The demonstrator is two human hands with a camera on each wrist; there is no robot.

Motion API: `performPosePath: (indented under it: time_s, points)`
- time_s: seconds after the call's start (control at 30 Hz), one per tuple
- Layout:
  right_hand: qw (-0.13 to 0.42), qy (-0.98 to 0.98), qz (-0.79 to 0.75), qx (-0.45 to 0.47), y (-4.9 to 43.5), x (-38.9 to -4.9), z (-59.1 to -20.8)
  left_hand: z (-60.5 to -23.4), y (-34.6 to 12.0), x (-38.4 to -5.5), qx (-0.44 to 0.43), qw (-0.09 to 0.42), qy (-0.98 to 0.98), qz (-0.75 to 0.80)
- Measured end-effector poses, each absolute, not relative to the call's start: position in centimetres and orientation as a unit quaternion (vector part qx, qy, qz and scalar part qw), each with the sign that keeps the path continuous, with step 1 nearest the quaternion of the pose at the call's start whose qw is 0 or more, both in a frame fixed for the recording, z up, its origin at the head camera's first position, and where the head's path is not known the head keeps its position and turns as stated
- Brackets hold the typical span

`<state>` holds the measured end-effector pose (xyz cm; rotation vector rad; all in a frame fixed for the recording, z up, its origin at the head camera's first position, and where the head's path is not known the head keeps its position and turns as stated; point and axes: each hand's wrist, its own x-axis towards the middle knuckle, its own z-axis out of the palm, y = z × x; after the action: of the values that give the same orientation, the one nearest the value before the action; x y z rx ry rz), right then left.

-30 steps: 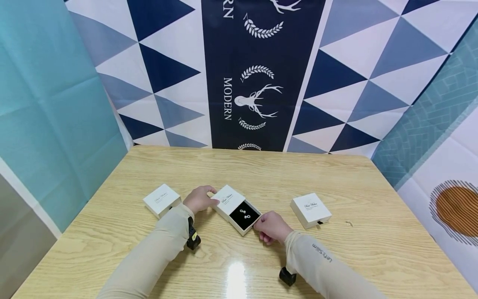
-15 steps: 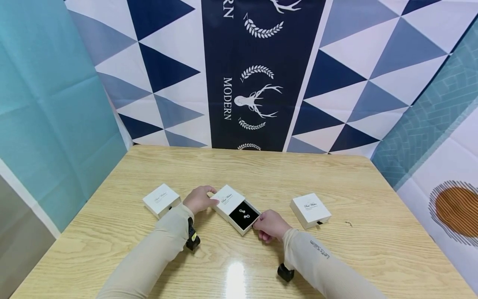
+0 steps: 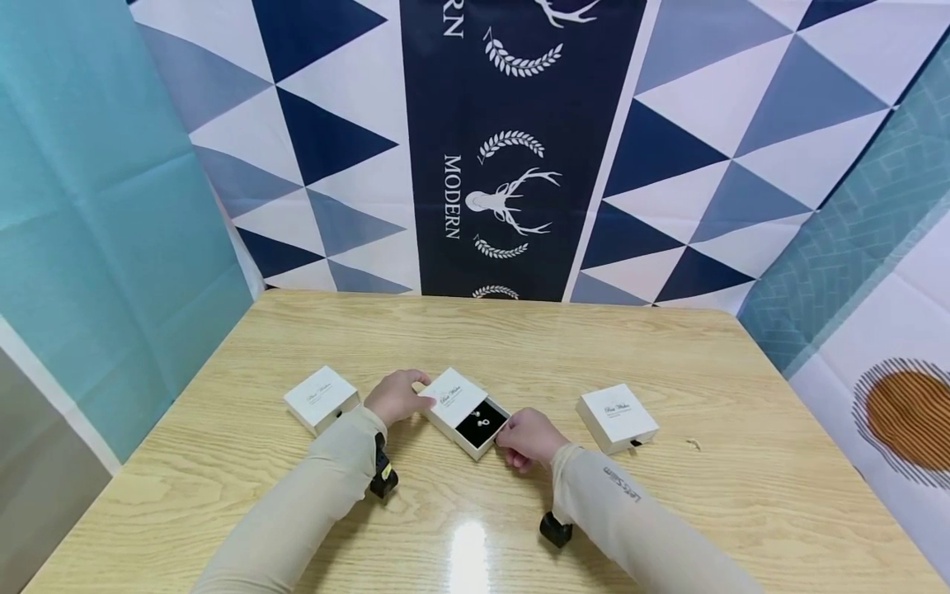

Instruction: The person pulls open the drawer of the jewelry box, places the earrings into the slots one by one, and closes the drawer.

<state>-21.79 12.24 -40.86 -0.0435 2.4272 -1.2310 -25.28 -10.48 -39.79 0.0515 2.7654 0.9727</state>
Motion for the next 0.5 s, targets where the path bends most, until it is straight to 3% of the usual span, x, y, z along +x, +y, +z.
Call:
performPosePath:
  time_s: [0.5]
  points:
    - [0.194, 0.866, -0.460, 0.000, 11.45, -22.59, -40.93, -39.86, -10.41, -25.29, 0.022, 0.103, 0.937, 0.333]
